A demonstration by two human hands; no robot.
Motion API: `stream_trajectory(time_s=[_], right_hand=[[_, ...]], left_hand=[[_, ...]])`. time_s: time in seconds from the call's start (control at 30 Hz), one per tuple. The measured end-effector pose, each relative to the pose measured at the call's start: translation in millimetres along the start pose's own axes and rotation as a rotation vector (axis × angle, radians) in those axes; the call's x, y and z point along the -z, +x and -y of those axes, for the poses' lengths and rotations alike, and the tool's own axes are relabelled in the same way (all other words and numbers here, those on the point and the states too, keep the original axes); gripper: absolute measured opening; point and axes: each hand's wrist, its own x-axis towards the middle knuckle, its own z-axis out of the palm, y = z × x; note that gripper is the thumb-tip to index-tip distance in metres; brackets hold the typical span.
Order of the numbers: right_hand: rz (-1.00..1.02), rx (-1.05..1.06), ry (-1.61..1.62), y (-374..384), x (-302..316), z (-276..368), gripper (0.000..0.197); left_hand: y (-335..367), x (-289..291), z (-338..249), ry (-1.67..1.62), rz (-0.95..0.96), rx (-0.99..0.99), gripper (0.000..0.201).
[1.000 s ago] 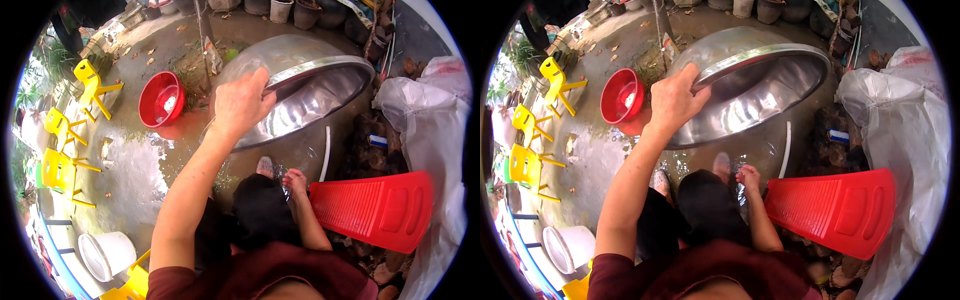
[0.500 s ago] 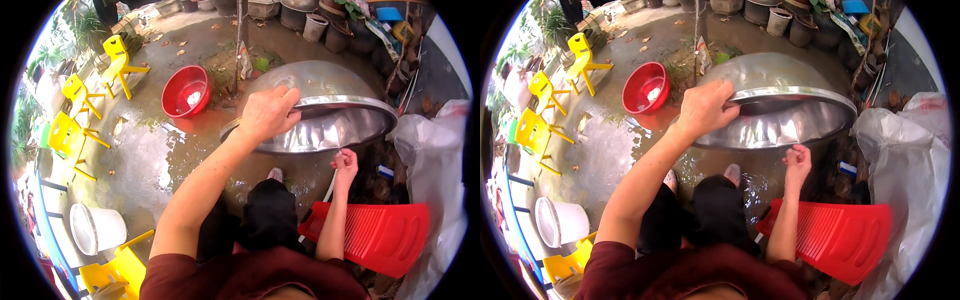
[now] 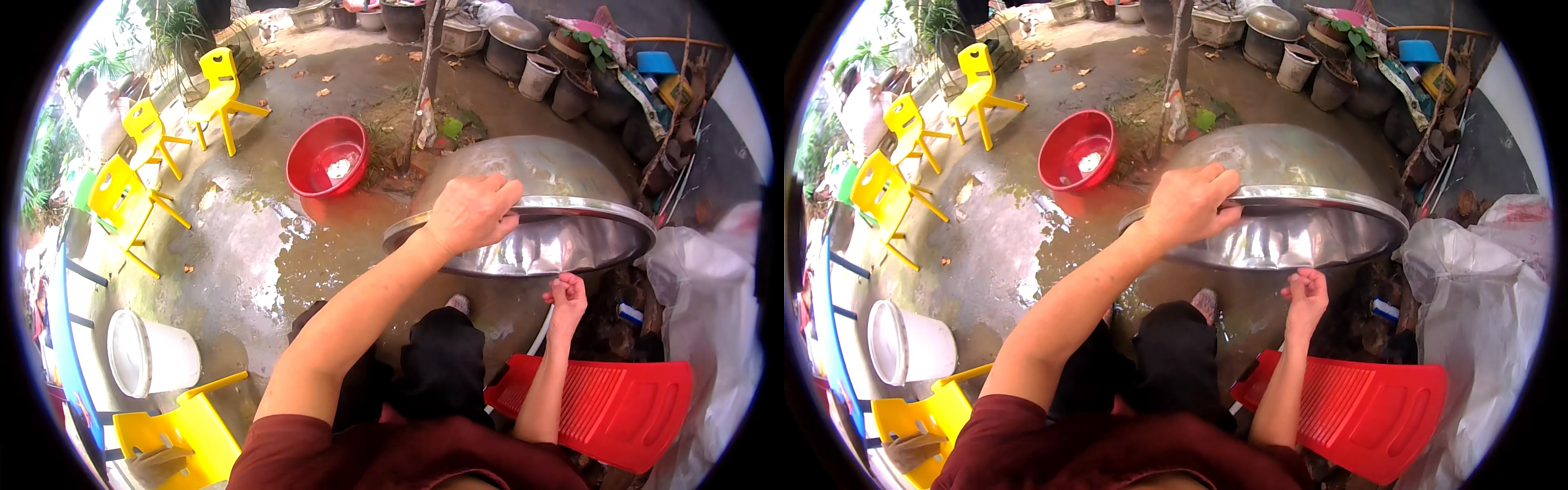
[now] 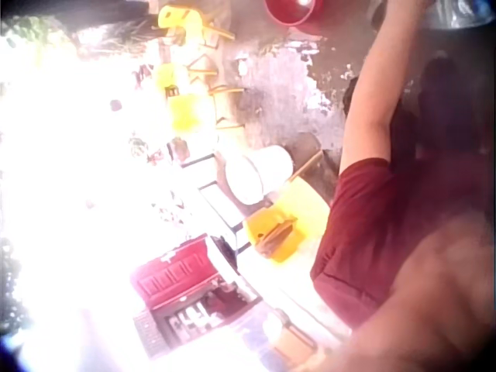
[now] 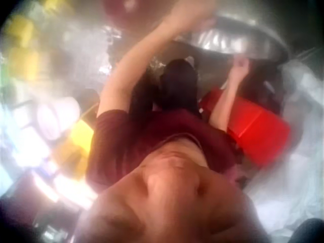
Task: The person washes a white bucket and a large metal basin by hand and using a blue brush, scrubbing the interior and exterior surfaces with water.
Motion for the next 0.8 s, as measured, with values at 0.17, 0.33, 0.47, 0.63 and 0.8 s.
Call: stream_trajectory(time_s=[0.17,0.33,0.47,0.63,0.8], right_hand=[[-0.020,-0.026,0.014,-4,5,0,0.010],[-0.024,-0.001,0.015,-3,8,6,0.009],[-0.049,0.072,-0.057,-2,9,18,0.009],[-0.096,0.382,-0.317,-9,-2,58,0.013],[-0.226,0.728,-0.555,-1,-4,108,0.021]], left_hand=[[-2,0,-1,0.005,-0.009,-0.010,0.024],[-4,1,1,0.010,-0.014,-0.013,0.024],[-4,1,1,0.011,0.007,-0.006,0.024],[-6,5,4,0.003,0.000,-0.024,0.025],[-10,10,10,-0.021,-0.011,-0.039,0.026]])
